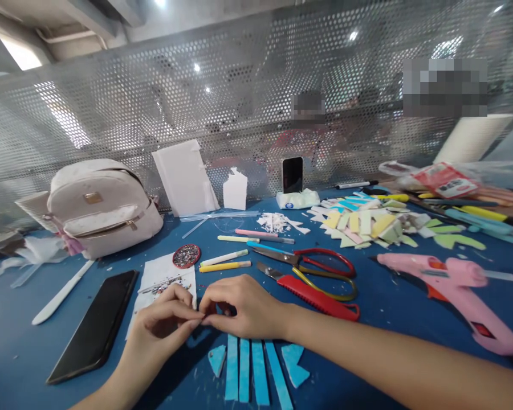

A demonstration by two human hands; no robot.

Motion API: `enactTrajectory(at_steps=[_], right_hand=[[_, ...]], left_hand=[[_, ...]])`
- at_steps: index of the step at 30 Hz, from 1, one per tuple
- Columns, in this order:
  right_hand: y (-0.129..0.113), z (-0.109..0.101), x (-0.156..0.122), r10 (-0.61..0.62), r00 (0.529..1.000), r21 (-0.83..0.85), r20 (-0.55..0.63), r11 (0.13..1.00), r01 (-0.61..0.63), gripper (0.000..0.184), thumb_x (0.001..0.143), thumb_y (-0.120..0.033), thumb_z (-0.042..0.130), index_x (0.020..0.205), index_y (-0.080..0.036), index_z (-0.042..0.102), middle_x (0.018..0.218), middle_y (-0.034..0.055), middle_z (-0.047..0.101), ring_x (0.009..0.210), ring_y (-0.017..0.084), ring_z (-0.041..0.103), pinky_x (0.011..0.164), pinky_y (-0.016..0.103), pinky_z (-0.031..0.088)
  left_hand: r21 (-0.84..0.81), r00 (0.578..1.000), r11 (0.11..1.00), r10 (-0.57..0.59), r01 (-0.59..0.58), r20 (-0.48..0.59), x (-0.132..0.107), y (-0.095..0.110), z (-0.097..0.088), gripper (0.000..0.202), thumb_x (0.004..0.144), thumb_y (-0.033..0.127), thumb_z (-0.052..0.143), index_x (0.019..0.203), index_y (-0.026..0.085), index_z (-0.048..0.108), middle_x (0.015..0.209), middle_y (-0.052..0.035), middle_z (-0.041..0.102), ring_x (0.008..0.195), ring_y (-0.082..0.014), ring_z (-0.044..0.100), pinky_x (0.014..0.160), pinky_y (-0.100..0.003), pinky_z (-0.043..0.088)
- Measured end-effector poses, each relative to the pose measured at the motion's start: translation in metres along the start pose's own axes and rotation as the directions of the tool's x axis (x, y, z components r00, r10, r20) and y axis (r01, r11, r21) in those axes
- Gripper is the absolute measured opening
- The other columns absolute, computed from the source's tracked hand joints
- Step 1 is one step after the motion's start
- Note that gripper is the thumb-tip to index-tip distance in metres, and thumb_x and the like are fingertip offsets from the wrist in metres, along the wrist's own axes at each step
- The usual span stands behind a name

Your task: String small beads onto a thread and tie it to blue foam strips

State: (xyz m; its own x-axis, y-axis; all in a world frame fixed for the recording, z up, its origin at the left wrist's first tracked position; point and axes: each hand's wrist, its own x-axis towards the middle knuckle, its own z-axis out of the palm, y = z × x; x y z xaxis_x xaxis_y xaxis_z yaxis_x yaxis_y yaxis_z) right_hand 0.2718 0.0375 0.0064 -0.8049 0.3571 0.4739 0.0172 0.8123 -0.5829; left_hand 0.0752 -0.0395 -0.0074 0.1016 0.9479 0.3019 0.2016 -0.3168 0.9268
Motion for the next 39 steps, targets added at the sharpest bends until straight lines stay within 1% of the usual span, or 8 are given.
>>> enactTrajectory(at_steps=[5,13,15,21,25,27,32,39], right_hand=[[-0.0005,-0.0011,0.0013,-0.009,0.996,0.118,-0.083,0.993,0.019,0.013,0.092,-0.023,0.059,0.084,-0.015,0.065,0.074,0.0004,0.06,0.061,0.01,0.049,0.058,0.021,0.038],[0.0029,-0.0003,0.0007,0.03,0.997,0.164,-0.077,0.986,-0.017,0.013,0.091,-0.024,0.062,0.085,-0.016,0.07,0.072,0.0007,0.06,0.062,0.011,0.05,0.057,0.021,0.037],[0.0033,-0.0005,0.0006,0.042,0.996,0.171,-0.075,0.985,-0.029,0.011,0.089,-0.022,0.064,0.086,-0.015,0.071,0.073,0.0007,0.06,0.062,0.011,0.05,0.058,0.021,0.038],[-0.0017,-0.0015,0.0015,0.084,0.991,0.164,-0.101,0.984,-0.067,0.007,0.086,-0.017,0.065,0.086,-0.014,0.071,0.071,-0.0004,0.06,0.059,0.009,0.05,0.053,0.019,0.036],[-0.0018,-0.0002,0.0015,0.088,0.991,0.151,-0.098,0.986,-0.073,0.007,0.085,-0.019,0.067,0.085,-0.014,0.071,0.07,-0.0006,0.06,0.057,0.008,0.05,0.052,0.018,0.037],[-0.0008,0.0003,0.0013,0.085,0.992,0.148,-0.092,0.987,-0.071,0.007,0.085,-0.02,0.067,0.086,-0.014,0.07,0.07,-0.0007,0.06,0.057,0.008,0.05,0.052,0.018,0.037],[0.0002,0.0007,0.0003,0.086,0.994,0.14,-0.06,0.987,-0.077,0.006,0.082,-0.014,0.061,0.084,-0.016,0.067,0.069,-0.0024,0.058,0.056,0.008,0.049,0.052,0.017,0.037],[-0.001,0.0028,-0.0013,0.071,0.997,0.081,0.004,0.994,-0.071,0.01,0.078,-0.01,0.056,0.085,-0.017,0.061,0.068,-0.004,0.055,0.055,0.007,0.048,0.054,0.017,0.037]], left_hand=[[0.015,0.997,0.999,0.051,-0.05,-0.057,-0.0021,0.0037,0.0015,0.013,0.081,0.016,0.07,0.078,0.025,0.079,0.079,-0.0021,0.053,0.075,-0.0163,0.054,0.065,-0.025,0.044],[0.076,0.995,0.992,0.102,-0.102,-0.002,-0.0024,0.0043,-0.0016,0.015,0.082,0.013,0.067,0.079,0.023,0.077,0.079,-0.0017,0.053,0.074,-0.0149,0.055,0.064,-0.024,0.045],[0.08,0.995,0.992,0.099,-0.1,0.008,-0.0034,0.0032,-0.0023,0.015,0.082,0.013,0.067,0.08,0.023,0.077,0.08,-0.0017,0.053,0.075,-0.0149,0.056,0.064,-0.024,0.046],[0.01,0.996,0.998,0.057,-0.057,-0.075,-0.004,-0.0019,-0.0001,0.01,0.081,0.016,0.069,0.079,0.022,0.075,0.082,-0.0018,0.052,0.073,-0.0142,0.055,0.063,-0.024,0.046],[0.003,0.995,0.999,0.042,-0.042,-0.094,-0.0018,-0.0013,0.0002,0.008,0.081,0.016,0.069,0.076,0.02,0.074,0.083,-0.0023,0.052,0.073,-0.0146,0.055,0.061,-0.024,0.046],[0.024,0.996,0.999,0.045,-0.043,-0.072,-0.001,-0.0008,-0.0006,0.009,0.081,0.015,0.068,0.076,0.021,0.073,0.083,-0.0022,0.053,0.072,-0.0145,0.055,0.061,-0.024,0.047],[0.141,0.995,0.987,0.07,-0.079,0.067,-0.0015,0.0008,-0.0017,0.012,0.082,0.011,0.065,0.078,0.021,0.072,0.082,-0.0028,0.057,0.076,-0.0164,0.058,0.064,-0.025,0.049],[0.158,0.991,0.985,0.048,-0.068,0.126,-0.0001,0.0054,-0.002,0.013,0.083,0.012,0.067,0.076,0.021,0.073,0.084,-0.0034,0.061,0.08,-0.0174,0.062,0.07,-0.027,0.05]])
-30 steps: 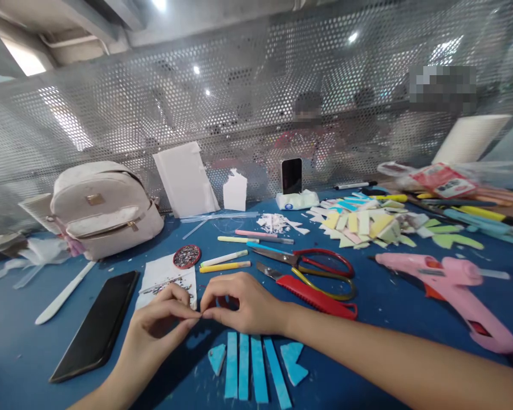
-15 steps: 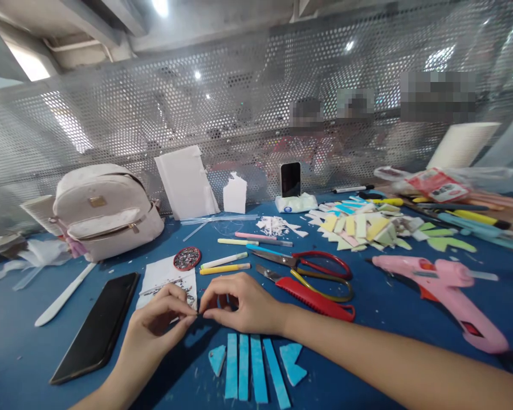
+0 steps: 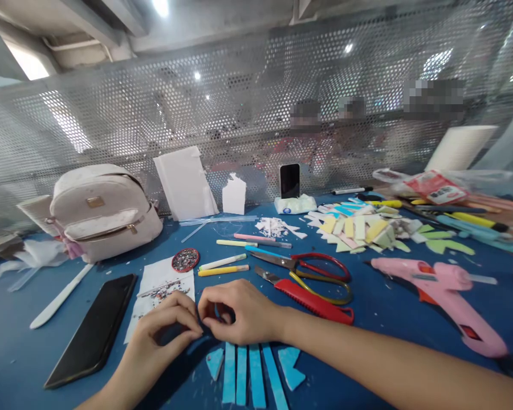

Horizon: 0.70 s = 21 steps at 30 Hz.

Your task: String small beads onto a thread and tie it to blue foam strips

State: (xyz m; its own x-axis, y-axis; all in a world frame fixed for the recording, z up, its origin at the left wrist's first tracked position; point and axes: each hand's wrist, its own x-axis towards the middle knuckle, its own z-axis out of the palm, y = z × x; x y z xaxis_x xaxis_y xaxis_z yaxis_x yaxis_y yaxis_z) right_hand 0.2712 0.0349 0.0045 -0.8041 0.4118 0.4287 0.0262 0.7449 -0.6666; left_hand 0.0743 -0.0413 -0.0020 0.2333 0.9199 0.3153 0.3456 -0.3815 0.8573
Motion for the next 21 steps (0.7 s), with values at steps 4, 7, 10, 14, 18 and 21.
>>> enactTrajectory(at_steps=[4,7,10,14,18,21], right_hand=[[0.0,0.0,0.0,-0.003,1.0,-0.022,0.026,1.0,0.003,0.008,0.082,-0.012,0.055,0.085,-0.017,0.06,0.068,-0.0031,0.054,0.056,0.008,0.046,0.055,0.018,0.036],[0.001,-0.001,0.001,0.001,1.0,-0.034,0.025,0.999,-0.001,0.007,0.084,-0.012,0.053,0.086,-0.017,0.059,0.068,-0.0029,0.051,0.057,0.009,0.044,0.054,0.019,0.034],[0.0,-0.002,0.002,0.032,0.999,-0.027,0.005,0.999,-0.032,0.008,0.084,-0.011,0.053,0.085,-0.017,0.057,0.066,-0.0038,0.048,0.056,0.009,0.043,0.054,0.019,0.033],[-0.001,-0.003,0.004,0.087,0.996,0.036,0.008,0.996,-0.087,0.009,0.086,-0.009,0.051,0.085,-0.017,0.054,0.068,-0.003,0.052,0.054,0.008,0.042,0.053,0.019,0.033],[-0.003,-0.004,0.005,0.115,0.993,0.071,0.008,0.991,-0.115,0.011,0.087,-0.007,0.051,0.084,-0.017,0.052,0.068,-0.0027,0.055,0.053,0.008,0.043,0.052,0.018,0.032],[-0.003,-0.004,0.005,0.119,0.993,0.069,0.014,0.99,-0.12,0.012,0.087,-0.006,0.051,0.084,-0.017,0.052,0.068,-0.0029,0.054,0.055,0.008,0.043,0.052,0.018,0.032]], left_hand=[[0.008,0.999,1.0,0.009,-0.009,-0.032,0.001,0.003,-0.001,0.015,0.083,0.011,0.068,0.073,0.021,0.074,0.084,-0.0033,0.063,0.079,-0.0171,0.063,0.069,-0.026,0.049],[0.036,0.998,0.998,0.057,-0.058,0.007,0.005,0.008,-0.005,0.016,0.084,0.01,0.067,0.074,0.02,0.073,0.08,-0.0029,0.066,0.077,-0.0163,0.064,0.071,-0.026,0.049],[0.101,0.991,0.987,0.118,-0.125,0.069,0.02,0.01,-0.02,0.014,0.087,0.013,0.062,0.076,0.019,0.07,0.079,-0.0033,0.068,0.075,-0.016,0.064,0.072,-0.027,0.05],[0.294,0.994,0.95,0.086,-0.103,0.071,0.058,-0.001,-0.059,0.017,0.088,0.019,0.059,0.104,0.018,0.064,0.099,-0.0067,0.071,0.081,-0.0165,0.065,0.075,-0.028,0.053],[0.537,0.975,0.829,0.04,-0.154,0.219,0.089,-0.025,-0.09,0.023,0.087,0.01,0.049,0.091,0.017,0.07,0.092,-0.0056,0.073,0.085,-0.0184,0.066,0.079,-0.029,0.051],[0.601,0.972,0.78,0.034,-0.172,0.234,0.098,-0.037,-0.092,0.033,0.083,0.002,0.045,0.083,0.018,0.074,0.091,-0.0066,0.072,0.087,-0.02,0.066,0.082,-0.03,0.048]])
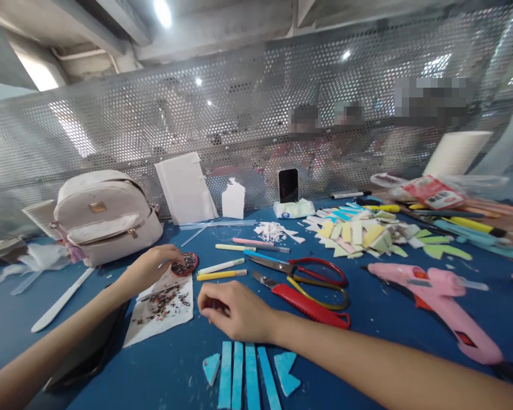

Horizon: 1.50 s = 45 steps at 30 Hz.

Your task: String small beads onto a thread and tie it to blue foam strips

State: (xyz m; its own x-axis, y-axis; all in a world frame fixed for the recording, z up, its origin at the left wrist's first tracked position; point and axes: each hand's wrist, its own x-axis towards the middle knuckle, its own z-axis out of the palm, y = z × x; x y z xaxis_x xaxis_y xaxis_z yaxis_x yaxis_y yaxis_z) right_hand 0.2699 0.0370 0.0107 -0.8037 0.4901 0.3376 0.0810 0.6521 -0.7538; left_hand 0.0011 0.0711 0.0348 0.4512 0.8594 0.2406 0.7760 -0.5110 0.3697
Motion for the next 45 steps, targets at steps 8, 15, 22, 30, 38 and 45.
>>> enactTrajectory(at_steps=[8,15,22,30,38,45], right_hand=[[0.002,0.0,-0.001,0.006,1.0,-0.015,0.015,1.0,-0.005,0.009,0.092,-0.012,0.049,0.087,-0.017,0.052,0.071,-0.0015,0.055,0.056,0.009,0.044,0.053,0.019,0.032],[0.0,-0.001,0.0,0.027,0.999,-0.007,0.028,1.0,-0.026,0.011,0.089,-0.007,0.05,0.085,-0.017,0.052,0.069,-0.0021,0.055,0.055,0.009,0.044,0.052,0.019,0.033],[0.001,-0.001,-0.001,0.023,0.999,-0.006,0.027,1.0,-0.023,0.01,0.09,-0.009,0.049,0.085,-0.018,0.052,0.071,-0.0015,0.055,0.056,0.009,0.044,0.053,0.019,0.034],[0.001,0.0,0.0,0.032,0.999,-0.006,0.03,0.999,-0.032,0.01,0.089,-0.008,0.05,0.086,-0.017,0.053,0.071,-0.0016,0.055,0.057,0.009,0.044,0.053,0.019,0.034],[0.0,-0.001,0.0,0.025,0.999,-0.005,0.033,1.0,-0.025,0.01,0.092,-0.011,0.049,0.086,-0.018,0.052,0.071,-0.0011,0.055,0.056,0.009,0.043,0.052,0.019,0.035],[0.002,0.0,0.0,0.012,0.999,-0.015,0.034,1.0,-0.012,0.01,0.09,-0.009,0.05,0.086,-0.018,0.053,0.071,-0.0016,0.055,0.057,0.009,0.044,0.053,0.019,0.034]], left_hand=[[0.125,0.999,0.992,-0.031,0.03,0.006,0.006,0.013,0.011,0.021,0.085,0.009,0.056,0.078,0.019,0.073,0.082,-0.0051,0.069,0.076,-0.0192,0.062,0.071,-0.026,0.045],[0.22,0.997,0.973,-0.075,0.072,0.007,0.006,0.016,0.014,0.021,0.086,0.005,0.056,0.083,0.018,0.073,0.087,-0.0062,0.068,0.08,-0.0205,0.062,0.073,-0.028,0.044],[0.258,0.996,0.963,-0.091,0.085,0.012,0.006,0.014,0.017,0.02,0.086,0.005,0.056,0.083,0.018,0.071,0.089,-0.0063,0.068,0.082,-0.0212,0.062,0.074,-0.029,0.043],[0.257,0.996,0.963,-0.087,0.083,0.005,0.006,0.011,0.017,0.017,0.085,0.007,0.057,0.081,0.018,0.069,0.086,-0.0057,0.066,0.081,-0.0215,0.061,0.073,-0.03,0.043],[0.212,0.997,0.974,-0.075,0.076,-0.014,0.006,0.006,0.019,0.017,0.084,0.009,0.054,0.079,0.019,0.067,0.086,-0.0055,0.065,0.081,-0.022,0.061,0.073,-0.03,0.044],[0.138,0.997,0.988,-0.07,0.073,-0.029,0.006,0.0,0.018,0.016,0.082,0.008,0.056,0.076,0.019,0.067,0.083,-0.0045,0.064,0.078,-0.0201,0.061,0.072,-0.028,0.046]])
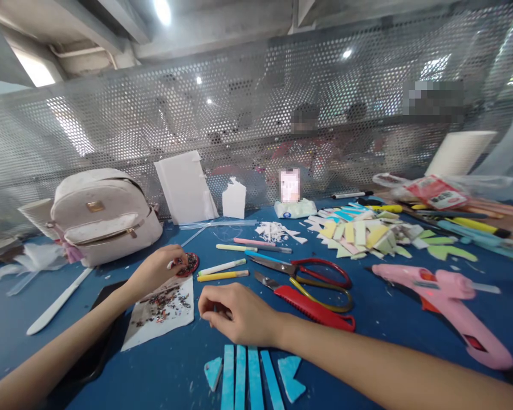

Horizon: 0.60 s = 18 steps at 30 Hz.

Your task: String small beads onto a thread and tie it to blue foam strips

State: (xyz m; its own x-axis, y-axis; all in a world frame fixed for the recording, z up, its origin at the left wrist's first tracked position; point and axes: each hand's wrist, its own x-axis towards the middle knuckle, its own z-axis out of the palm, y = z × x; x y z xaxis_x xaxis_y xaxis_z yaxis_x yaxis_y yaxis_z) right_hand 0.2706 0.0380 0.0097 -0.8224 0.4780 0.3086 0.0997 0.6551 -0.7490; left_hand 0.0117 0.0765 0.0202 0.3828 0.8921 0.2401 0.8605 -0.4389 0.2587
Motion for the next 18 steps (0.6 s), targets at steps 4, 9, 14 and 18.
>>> enactTrajectory(at_steps=[4,9,14,18], right_hand=[[0.001,0.0007,-0.0001,0.007,1.0,0.004,-0.001,1.0,-0.007,0.01,0.09,-0.009,0.05,0.087,-0.018,0.053,0.071,-0.0014,0.055,0.057,0.009,0.045,0.053,0.019,0.034],[-0.0004,0.0004,-0.0001,0.004,1.0,0.009,-0.006,1.0,-0.004,0.01,0.09,-0.009,0.05,0.085,-0.018,0.052,0.07,-0.0021,0.054,0.056,0.009,0.045,0.052,0.019,0.033],[-0.0006,0.0004,0.0003,0.01,1.0,0.0,0.0,1.0,-0.01,0.01,0.091,-0.01,0.049,0.086,-0.018,0.052,0.071,-0.0016,0.055,0.057,0.009,0.046,0.053,0.019,0.033],[0.0004,0.0005,0.0004,0.015,1.0,0.0,-0.001,1.0,-0.015,0.009,0.091,-0.01,0.049,0.086,-0.018,0.052,0.071,-0.0016,0.055,0.057,0.009,0.046,0.053,0.019,0.033]], left_hand=[[-0.039,1.0,0.999,-0.015,0.014,-0.011,-0.0004,-0.0023,0.0019,0.015,0.081,0.009,0.056,0.076,0.019,0.067,0.082,-0.0036,0.063,0.076,-0.019,0.06,0.07,-0.028,0.046],[-0.079,1.0,0.997,-0.026,0.024,-0.017,-0.0009,-0.0047,0.0044,0.014,0.079,0.01,0.057,0.075,0.019,0.068,0.078,-0.0022,0.062,0.07,-0.0172,0.058,0.066,-0.026,0.045],[-0.127,0.999,0.992,-0.03,0.026,-0.03,-0.0003,-0.007,0.0026,0.012,0.079,0.014,0.058,0.075,0.018,0.069,0.076,-0.0022,0.062,0.068,-0.0169,0.057,0.065,-0.026,0.045],[-0.177,0.998,0.983,-0.047,0.039,-0.043,0.0002,-0.0082,0.0005,0.009,0.079,0.019,0.061,0.076,0.017,0.069,0.077,-0.0034,0.065,0.068,-0.0174,0.059,0.066,-0.027,0.046]])
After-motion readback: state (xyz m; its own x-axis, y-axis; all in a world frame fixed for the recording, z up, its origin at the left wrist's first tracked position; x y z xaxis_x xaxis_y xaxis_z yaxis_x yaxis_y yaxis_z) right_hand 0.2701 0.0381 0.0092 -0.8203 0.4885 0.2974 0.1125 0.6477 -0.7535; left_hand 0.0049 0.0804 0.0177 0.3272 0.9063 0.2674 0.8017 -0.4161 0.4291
